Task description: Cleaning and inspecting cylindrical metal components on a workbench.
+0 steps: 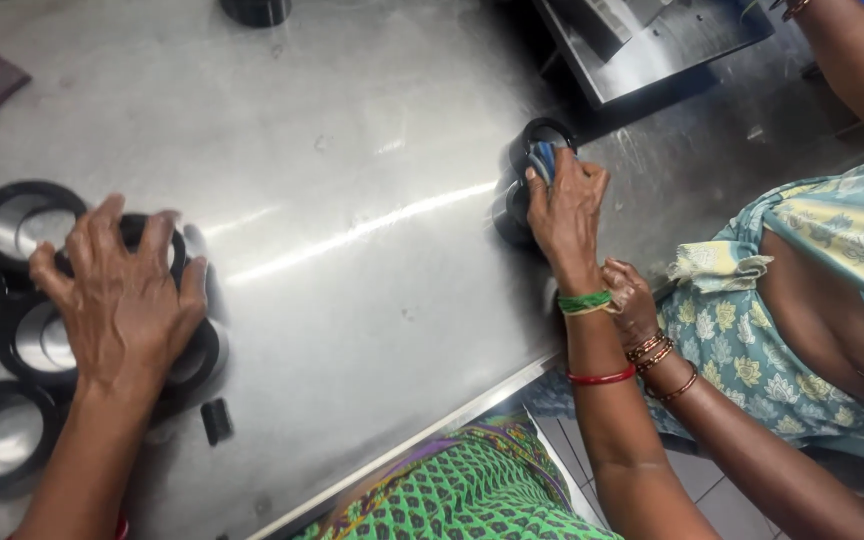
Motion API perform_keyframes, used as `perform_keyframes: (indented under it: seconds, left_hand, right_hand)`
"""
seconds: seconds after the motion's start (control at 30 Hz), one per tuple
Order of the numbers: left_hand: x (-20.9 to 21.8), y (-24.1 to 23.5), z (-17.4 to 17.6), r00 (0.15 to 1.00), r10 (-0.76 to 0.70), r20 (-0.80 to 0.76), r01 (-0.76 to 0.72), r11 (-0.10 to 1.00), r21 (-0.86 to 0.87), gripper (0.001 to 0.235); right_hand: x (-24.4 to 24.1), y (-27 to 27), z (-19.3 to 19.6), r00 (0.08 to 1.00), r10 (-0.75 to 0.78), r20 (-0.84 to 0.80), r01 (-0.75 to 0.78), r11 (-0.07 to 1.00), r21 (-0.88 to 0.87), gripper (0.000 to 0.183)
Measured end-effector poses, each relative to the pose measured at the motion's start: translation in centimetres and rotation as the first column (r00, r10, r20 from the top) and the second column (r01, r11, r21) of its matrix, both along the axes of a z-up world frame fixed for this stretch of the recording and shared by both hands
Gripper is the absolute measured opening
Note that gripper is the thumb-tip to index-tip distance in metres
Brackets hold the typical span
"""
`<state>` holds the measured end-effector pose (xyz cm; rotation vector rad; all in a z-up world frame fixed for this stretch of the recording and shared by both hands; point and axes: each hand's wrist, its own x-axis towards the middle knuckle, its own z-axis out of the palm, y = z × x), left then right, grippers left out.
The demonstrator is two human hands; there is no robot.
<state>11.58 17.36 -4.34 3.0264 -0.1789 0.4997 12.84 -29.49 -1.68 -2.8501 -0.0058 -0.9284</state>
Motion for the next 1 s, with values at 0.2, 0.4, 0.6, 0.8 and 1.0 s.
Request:
perform_keyframes:
  seconds: [0.2, 0.4, 0.6, 0.8, 1.0]
  left_hand:
    - [0.4, 0.1, 0.5, 0.995, -0.069, 0.070, 0.074, 0.994, -0.078, 0.044]
    - [-0.6, -1.2, 0.9, 0.983, -0.112, 0.145, 0.127, 0.987, -0.100, 0.036]
    - [-4.1, -5.7, 3.5, 0.966, -0.245, 0.079, 0.257, 0.909, -0.327, 0.031]
    - [-3.7, -6.9, 3.8, 0.932, -0.273, 0.240, 0.356, 0.820, -0.448, 0.021]
    - [-4.3, -5.9, 2.8, 0.917, -0.219, 0.334, 0.369, 0.785, -0.498, 0.017]
  right_hand:
    - [-1.9, 4.7, 0.1, 0.989, 0.097, -0.112, -0.085, 0.991, 0.103, 0.030]
    - [-7.7, 12.8, 2.2, 0.912, 0.404, -0.069, -0.389, 0.907, 0.161, 0.029]
    - [-8.4, 12.5, 1.6, 0.756, 0.627, -0.185, -0.376, 0.649, 0.661, 0.027]
    - [-7.3, 16.2, 5.1, 0.500, 0.849, -0.172, -0.774, 0.527, 0.351, 0.036]
    - [-6.7, 16.9, 5.1, 0.529, 0.794, -0.299, -0.804, 0.582, 0.122, 0.040]
